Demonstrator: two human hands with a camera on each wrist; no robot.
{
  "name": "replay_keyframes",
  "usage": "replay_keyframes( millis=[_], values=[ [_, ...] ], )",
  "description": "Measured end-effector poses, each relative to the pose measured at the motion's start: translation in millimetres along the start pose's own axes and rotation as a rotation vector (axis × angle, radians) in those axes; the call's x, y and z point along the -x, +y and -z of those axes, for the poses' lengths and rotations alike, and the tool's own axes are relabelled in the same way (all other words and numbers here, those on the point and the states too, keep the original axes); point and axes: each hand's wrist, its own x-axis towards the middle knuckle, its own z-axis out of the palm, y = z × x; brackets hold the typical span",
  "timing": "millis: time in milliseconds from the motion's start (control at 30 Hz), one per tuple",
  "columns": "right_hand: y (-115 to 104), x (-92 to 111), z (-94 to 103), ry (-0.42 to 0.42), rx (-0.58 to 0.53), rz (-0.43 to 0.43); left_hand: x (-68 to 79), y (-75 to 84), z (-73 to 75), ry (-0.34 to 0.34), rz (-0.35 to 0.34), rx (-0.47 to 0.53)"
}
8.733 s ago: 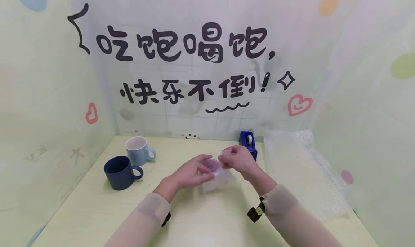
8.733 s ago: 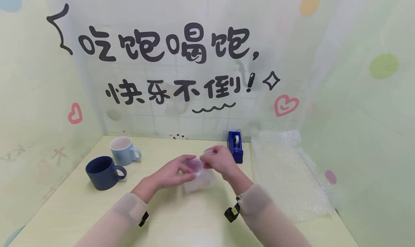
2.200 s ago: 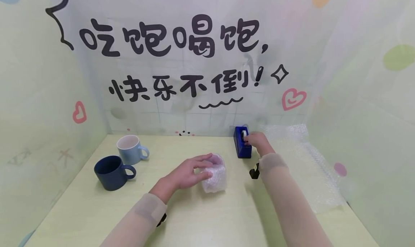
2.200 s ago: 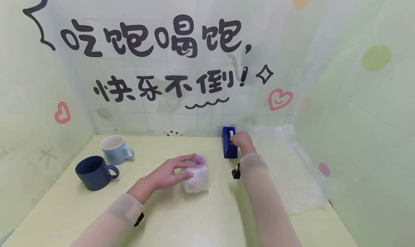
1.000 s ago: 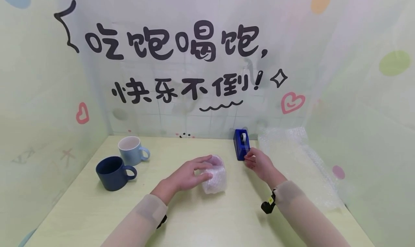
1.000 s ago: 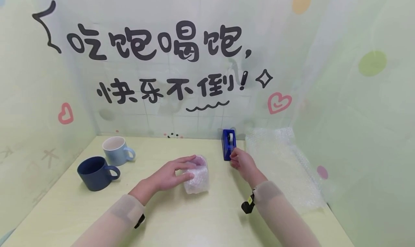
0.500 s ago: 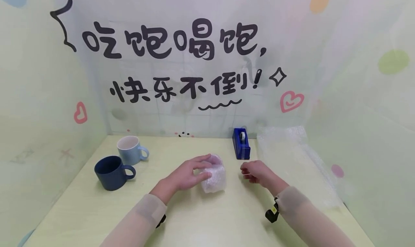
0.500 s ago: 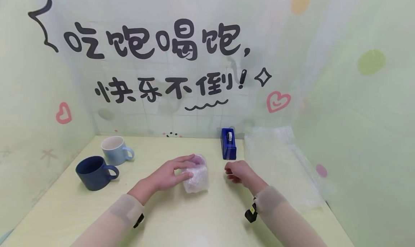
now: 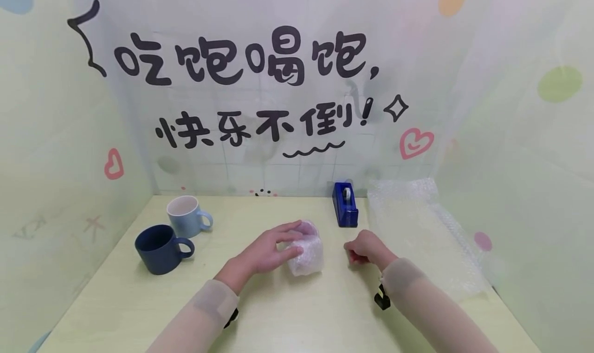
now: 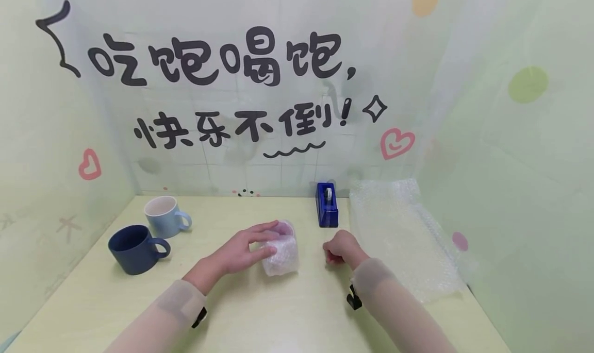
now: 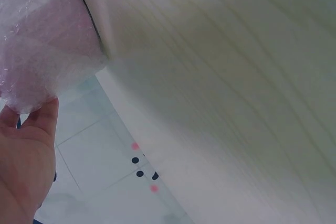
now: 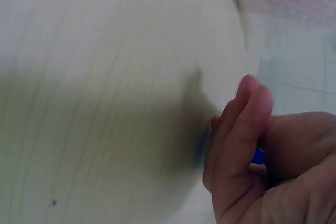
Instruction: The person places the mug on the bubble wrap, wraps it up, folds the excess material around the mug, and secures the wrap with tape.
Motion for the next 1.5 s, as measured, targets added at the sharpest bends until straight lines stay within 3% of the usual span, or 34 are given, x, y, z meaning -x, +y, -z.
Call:
replay_keyframes(
  millis=[167, 300, 533, 767, 900, 1267, 1500],
  values=[
    [-3.8, 1.9, -0.2, -0.026, 0.12, 0.008, -0.2, -0.8, -0.3, 0.003, -0.008, -0.005],
    [-24.2, 7.7, 10.5, -0.015, 0.018, 0.0, 0.2, -1.3, -0.3, 0.001, -0.011, -0.007],
    [-53.7, -4.4, 27.6, 0.136, -0.118, -0.039, 0.4, -4.5, -0.9, 0.013, -0.023, -0.019],
    [-39.8, -28.8, 11.1, 0.205, -0.453, -0.091, 1.7, -5.1, -2.6, 0.014, -0.031, -0.005],
    [-34.1, -35.3, 2.7, 0.254, -0.57, -0.075, 1.5, -3.2, -2.2, 0.007, -0.018, 0.0],
    [-30.8, -46.8, -8.5, 0.334, -0.703, -0.124, 2.5, -2.5, 1.1, 0.008, -0.019, -0.013],
    [-22.4, -45.0, -12.0, 0.276, -0.646, -0.085, 4.7, -2.6, -2.7, 0.0, 0.009, -0.011]
  ],
)
